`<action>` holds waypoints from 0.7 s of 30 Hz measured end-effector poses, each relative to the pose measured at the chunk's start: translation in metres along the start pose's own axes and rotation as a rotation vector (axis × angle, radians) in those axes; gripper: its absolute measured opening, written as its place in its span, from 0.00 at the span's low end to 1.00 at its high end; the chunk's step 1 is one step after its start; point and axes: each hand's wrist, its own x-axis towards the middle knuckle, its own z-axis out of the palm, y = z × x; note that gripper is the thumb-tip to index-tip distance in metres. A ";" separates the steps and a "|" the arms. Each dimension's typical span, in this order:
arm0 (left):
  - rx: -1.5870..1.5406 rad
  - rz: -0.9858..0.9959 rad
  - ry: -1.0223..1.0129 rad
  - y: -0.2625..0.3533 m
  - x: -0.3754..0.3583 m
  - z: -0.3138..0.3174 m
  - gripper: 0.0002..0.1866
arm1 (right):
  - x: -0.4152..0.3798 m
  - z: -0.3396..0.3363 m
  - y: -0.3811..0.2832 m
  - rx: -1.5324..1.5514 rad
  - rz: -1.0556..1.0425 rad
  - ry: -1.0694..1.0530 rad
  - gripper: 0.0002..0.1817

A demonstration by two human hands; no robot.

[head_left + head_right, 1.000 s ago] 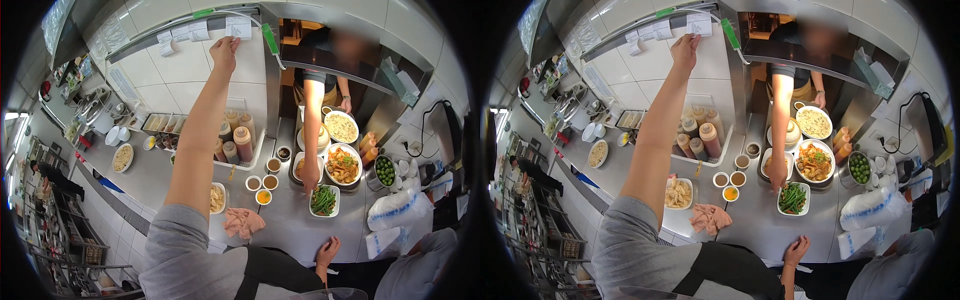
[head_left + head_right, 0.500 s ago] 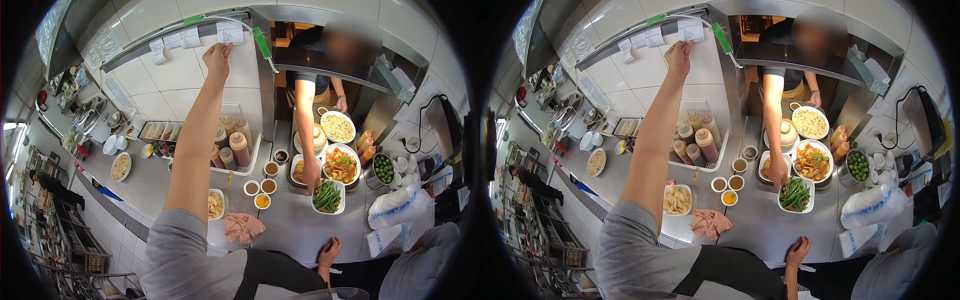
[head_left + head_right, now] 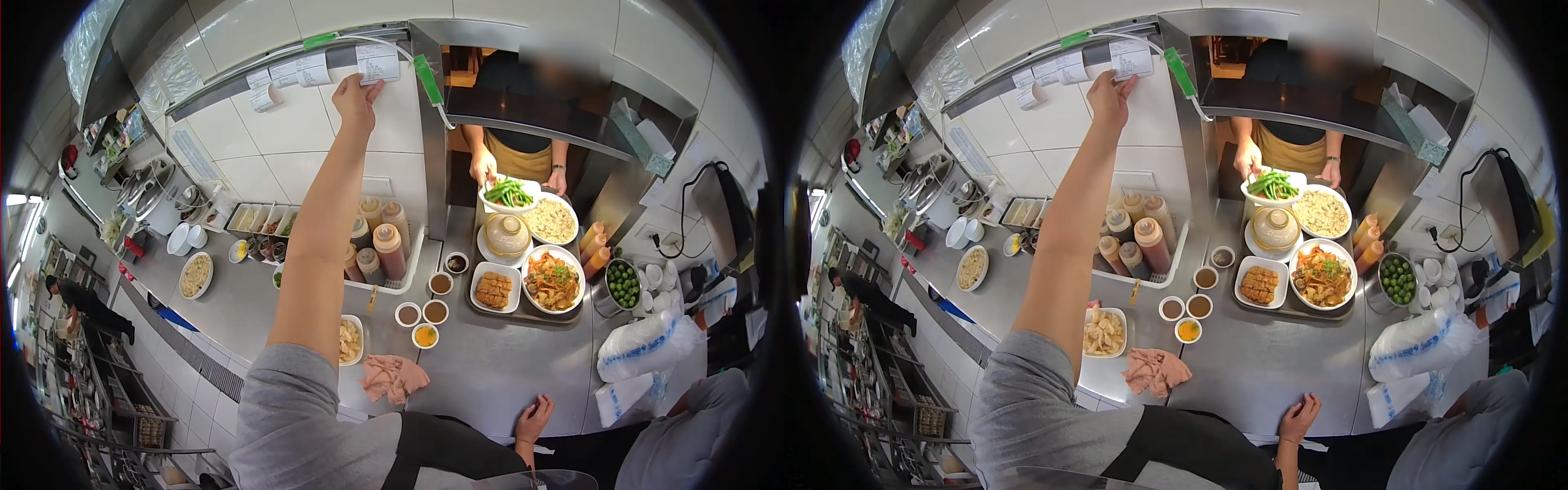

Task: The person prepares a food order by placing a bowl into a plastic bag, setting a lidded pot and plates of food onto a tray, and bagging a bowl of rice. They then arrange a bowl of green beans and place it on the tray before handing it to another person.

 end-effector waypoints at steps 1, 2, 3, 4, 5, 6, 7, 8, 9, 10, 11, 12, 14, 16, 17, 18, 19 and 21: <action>-0.084 -0.062 0.019 0.002 0.000 0.001 0.06 | 0.000 -0.001 -0.002 0.004 0.000 0.000 0.17; -0.086 -0.061 0.018 0.003 -0.002 0.002 0.06 | 0.000 -0.002 -0.004 0.007 -0.001 0.000 0.17; -0.024 -0.027 0.010 0.003 -0.002 0.002 0.07 | 0.000 -0.003 -0.005 0.006 -0.002 0.001 0.17; 0.039 0.008 0.002 0.002 -0.003 0.003 0.07 | 0.000 -0.003 -0.006 0.016 0.008 -0.004 0.17; 0.038 0.009 0.002 0.002 -0.004 0.003 0.07 | 0.001 -0.004 -0.006 0.027 0.018 -0.008 0.18; 0.094 0.018 0.008 0.002 -0.005 0.005 0.08 | 0.001 -0.003 -0.006 0.027 0.018 -0.007 0.18; 0.150 0.028 0.013 0.003 -0.006 0.006 0.09 | 0.000 -0.002 -0.005 -0.003 -0.010 0.009 0.17; 0.149 0.029 0.011 0.002 -0.005 0.005 0.09 | 0.000 -0.002 -0.004 -0.031 -0.038 0.027 0.17; 0.156 0.035 0.003 0.001 -0.004 0.004 0.10 | 0.000 -0.001 -0.003 -0.029 -0.037 0.031 0.17; 0.163 0.041 -0.004 0.000 -0.002 0.003 0.10 | 0.000 -0.001 -0.001 -0.048 -0.049 0.028 0.17; 0.159 0.041 -0.010 0.000 0.002 0.002 0.10 | 0.000 0.000 0.000 -0.069 -0.061 0.025 0.17; 0.066 -0.014 0.003 0.004 0.001 0.002 0.10 | -0.001 -0.001 -0.001 -0.069 -0.059 0.032 0.17; -0.031 -0.072 0.013 0.007 -0.001 0.005 0.09 | -0.001 -0.002 -0.001 -0.004 0.006 -0.004 0.17; 0.003 -0.060 0.027 0.007 0.000 0.006 0.11 | 0.000 -0.002 -0.002 -0.004 0.009 0.000 0.17; 0.003 -0.061 0.026 0.006 0.000 0.007 0.11 | -0.001 -0.002 -0.003 -0.003 0.011 -0.002 0.17; 0.116 -0.014 0.014 0.003 0.000 0.006 0.13 | -0.001 -0.002 -0.004 -0.004 0.012 -0.003 0.17; 0.229 0.034 0.002 0.001 0.001 0.005 0.15 | 0.000 -0.003 -0.005 0.001 0.017 -0.006 0.18; 0.261 0.043 -0.005 -0.001 0.002 0.004 0.17 | 0.000 -0.003 -0.004 0.007 0.020 -0.008 0.18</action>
